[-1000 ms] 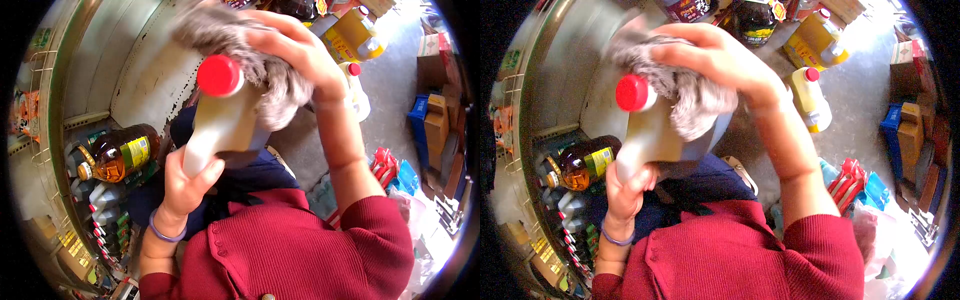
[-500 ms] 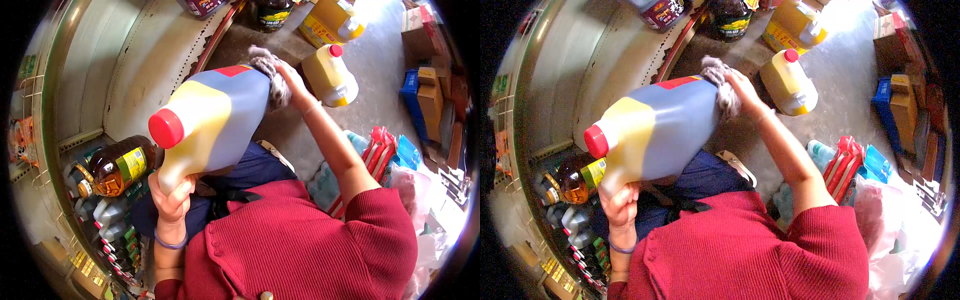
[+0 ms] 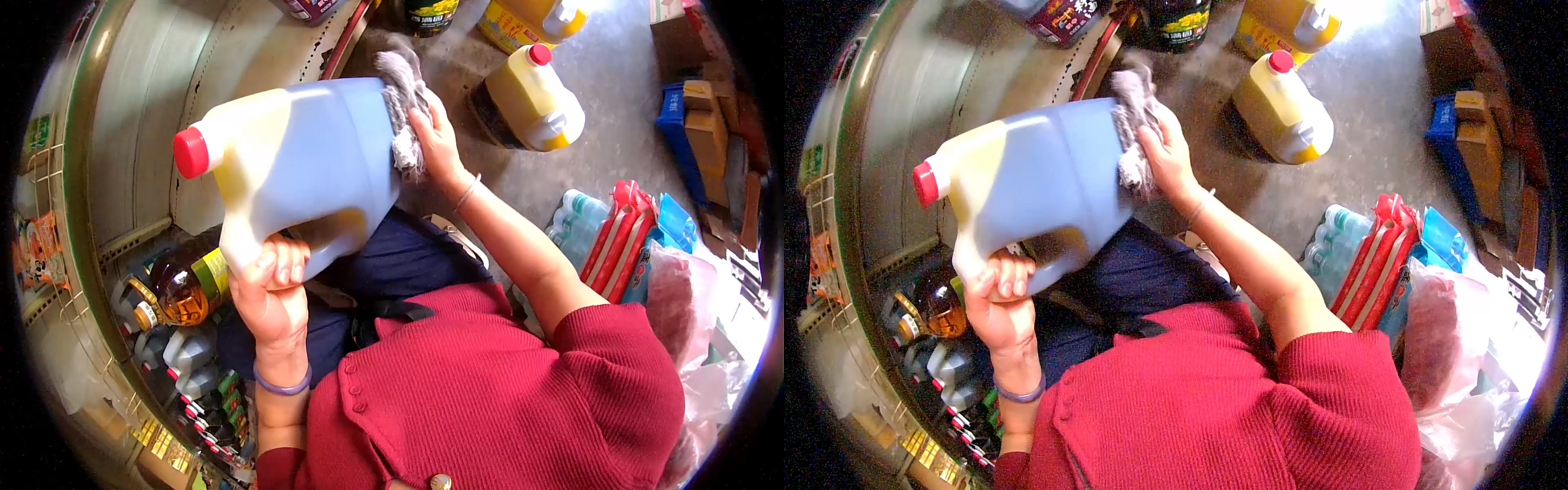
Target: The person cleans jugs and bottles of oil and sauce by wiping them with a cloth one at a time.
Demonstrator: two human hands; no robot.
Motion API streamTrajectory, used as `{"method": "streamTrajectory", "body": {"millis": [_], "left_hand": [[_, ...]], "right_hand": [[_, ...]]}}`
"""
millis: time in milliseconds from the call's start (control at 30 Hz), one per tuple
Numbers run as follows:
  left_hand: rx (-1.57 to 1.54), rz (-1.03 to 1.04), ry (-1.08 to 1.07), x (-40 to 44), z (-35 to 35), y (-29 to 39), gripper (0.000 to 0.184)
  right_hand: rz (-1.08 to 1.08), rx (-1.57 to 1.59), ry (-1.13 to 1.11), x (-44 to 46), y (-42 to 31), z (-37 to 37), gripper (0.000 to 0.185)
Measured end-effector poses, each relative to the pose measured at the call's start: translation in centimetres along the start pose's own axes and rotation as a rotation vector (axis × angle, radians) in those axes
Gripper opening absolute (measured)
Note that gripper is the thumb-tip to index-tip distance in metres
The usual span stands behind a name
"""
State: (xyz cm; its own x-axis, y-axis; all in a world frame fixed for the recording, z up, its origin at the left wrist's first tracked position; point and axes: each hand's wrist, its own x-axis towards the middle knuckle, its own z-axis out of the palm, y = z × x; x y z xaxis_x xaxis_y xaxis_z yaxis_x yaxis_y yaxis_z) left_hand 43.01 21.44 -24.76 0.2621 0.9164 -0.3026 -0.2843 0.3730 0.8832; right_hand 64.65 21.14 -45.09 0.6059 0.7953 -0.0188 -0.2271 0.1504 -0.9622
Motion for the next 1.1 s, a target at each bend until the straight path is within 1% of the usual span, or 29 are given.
{"method": "streamTrajectory", "body": {"millis": [33, 67, 100, 167, 200, 233, 300, 333, 367, 433, 467, 533, 567, 633, 667, 700, 767, 833, 900, 933, 1033, 1100], "left_hand": [[-0.010, -0.005, 0.029, 0.1, 0.1, 0.0, 0.016], [0.001, -0.002, 0.000, 0.3, 0.0, 0.0, 0.013], [0.000, -0.006, 0.005, 0.5, 0.3, -0.1, 0.013], [-0.036, 0.002, 0.056, 0.9, 1.2, 0.1, 0.014], [-0.056, 0.001, 0.029, 1.2, 1.5, 0.2, 0.017], [-0.080, -0.006, 0.060, 1.4, 2.1, 0.4, 0.019], [-0.063, 0.011, 0.028, 2.0, 2.9, 0.5, 0.020], [-0.077, 0.011, 0.035, 2.4, 3.0, 0.5, 0.020], [-0.075, 0.017, 0.013, 2.9, 3.0, 0.5, 0.020], [-0.065, 0.021, 0.061, 3.4, 3.8, 1.0, 0.020], [-0.064, 0.026, 0.060, 3.5, 4.0, 1.1, 0.020], [-0.019, 0.036, 0.034, 3.9, 4.5, 0.9, 0.020], [-0.025, 0.032, 0.023, 4.3, 4.7, 0.8, 0.020], [-0.040, 0.061, 0.005, 5.3, 4.5, 0.6, 0.021], [-0.055, 0.052, 0.002, 6.0, 4.4, 0.4, 0.021], [-0.089, 0.036, -0.033, 6.7, 4.4, 0.1, 0.018], [-0.074, 0.014, -0.055, 8.0, 4.8, -0.9, 0.014], [-0.015, 0.031, -0.075, 9.0, 5.9, -2.0, 0.008], [0.029, 0.003, -0.089, 10.3, 6.0, -3.4, 0.010], [0.093, 0.022, -0.082, 10.8, 5.9, -4.5, 0.013], [0.210, -0.007, -0.136, 11.4, 6.7, -7.3, 0.007], [0.240, -0.089, -0.130, 11.7, 7.1, -8.7, 0.003]], "right_hand": [[0.002, -0.148, 0.043, -1.2, 2.9, -1.0, 0.044], [0.109, -0.120, 0.097, -2.9, 4.2, -1.1, 0.044], [0.219, -0.093, 0.152, -4.8, 3.8, -0.5, 0.044], [0.529, 0.451, 0.254, -7.3, 2.1, 0.9, 0.044], [0.646, 0.448, 0.336, -7.3, 2.9, 1.2, 0.041], [0.652, 0.446, 0.330, -6.8, 3.2, 1.2, 0.041], [0.847, 1.054, 0.246, -5.3, 4.0, 0.9, 0.043], [0.877, 1.138, 0.241, -5.2, 5.6, 0.7, 0.047], [0.883, 1.138, 0.227, -5.3, 5.3, 1.2, 0.047], [0.911, 1.124, 0.195, -6.0, 4.6, 1.8, 0.049], [0.959, 1.205, 0.194, -5.8, 2.2, 2.9, 0.048], [0.956, 1.265, 0.121, -6.5, 2.2, 4.5, 0.041], [0.982, 1.321, 0.105, -6.5, -2.2, 6.0, 0.039], [0.985, 1.452, 0.072, -6.4, -5.0, 7.0, 0.037], [0.999, 1.434, 0.050, -6.3, -5.3, 7.4, 0.035], [1.000, 1.435, 0.063, -6.3, -6.7, 7.5, 0.035], [1.008, 1.360, 0.014, -5.9, -9.9, 7.6, 0.034], [0.946, 1.259, -0.039, -5.6, -12.3, 5.4, 0.033], [0.801, 1.069, -0.044, -5.1, -14.1, 1.8, 0.033], [0.713, 0.956, -0.036, -4.7, -14.8, 0.0, 0.032], [0.461, 0.598, 0.037, -2.9, -15.8, -5.5, 0.032], [0.369, 0.421, 0.076, -1.7, -16.0, -7.8, 0.031]]}}
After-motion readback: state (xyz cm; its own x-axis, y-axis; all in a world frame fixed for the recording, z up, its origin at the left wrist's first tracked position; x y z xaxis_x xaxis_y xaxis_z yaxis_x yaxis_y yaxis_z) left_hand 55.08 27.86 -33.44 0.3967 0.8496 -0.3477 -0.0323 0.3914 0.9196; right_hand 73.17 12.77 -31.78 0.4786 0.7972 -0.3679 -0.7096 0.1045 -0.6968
